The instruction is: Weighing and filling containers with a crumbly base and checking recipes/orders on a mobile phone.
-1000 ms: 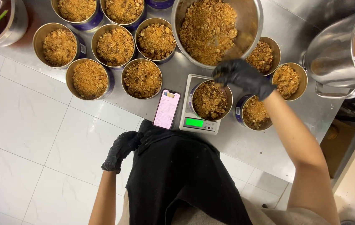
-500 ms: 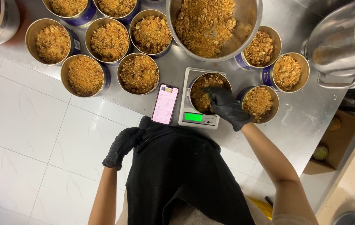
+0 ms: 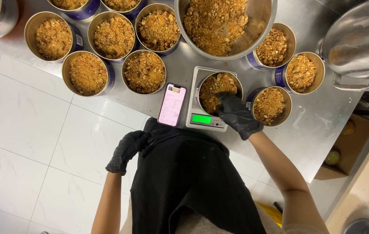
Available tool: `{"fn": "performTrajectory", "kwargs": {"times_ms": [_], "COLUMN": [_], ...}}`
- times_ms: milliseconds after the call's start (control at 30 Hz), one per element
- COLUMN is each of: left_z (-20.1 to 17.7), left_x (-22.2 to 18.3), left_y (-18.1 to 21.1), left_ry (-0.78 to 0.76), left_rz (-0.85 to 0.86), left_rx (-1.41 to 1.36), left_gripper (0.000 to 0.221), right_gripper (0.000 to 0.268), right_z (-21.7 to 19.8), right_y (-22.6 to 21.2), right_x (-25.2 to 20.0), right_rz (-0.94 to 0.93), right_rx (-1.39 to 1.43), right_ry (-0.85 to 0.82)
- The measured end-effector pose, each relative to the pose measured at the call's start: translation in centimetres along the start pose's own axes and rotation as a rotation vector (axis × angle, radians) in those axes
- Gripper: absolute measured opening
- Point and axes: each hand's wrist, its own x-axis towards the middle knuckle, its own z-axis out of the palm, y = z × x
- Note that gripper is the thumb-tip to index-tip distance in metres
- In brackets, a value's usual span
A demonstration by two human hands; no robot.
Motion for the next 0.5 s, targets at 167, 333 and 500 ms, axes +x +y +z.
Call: {"fn": "performTrajectory", "kwargs": {"times_ms": [167, 333, 500], "left_z": [0.0, 0.0, 0.0], "left_x": [0.1, 0.5, 0.9], "left_y": [0.2, -0.8, -2.7], "left_ry": [0.002, 0.004, 0.030], "left_rz": [-0.035, -0.135, -0.001], "left_rx": [0.035, 0.010, -0.012], "left_gripper": [0.037, 0.037, 0.038], "right_gripper": [0.063, 0.061, 0.055], "right_z": [1.7, 2.3, 1.3], "right_y": [-0.3, 0.9, 0.7], "right_x": [1.9, 2.5, 2.1], "right_rz": [-0.061, -0.062, -0.005], "right_rx": [0.190, 0.627, 0.505], "right_ry": [-0.012, -0.030, 0.038]}}
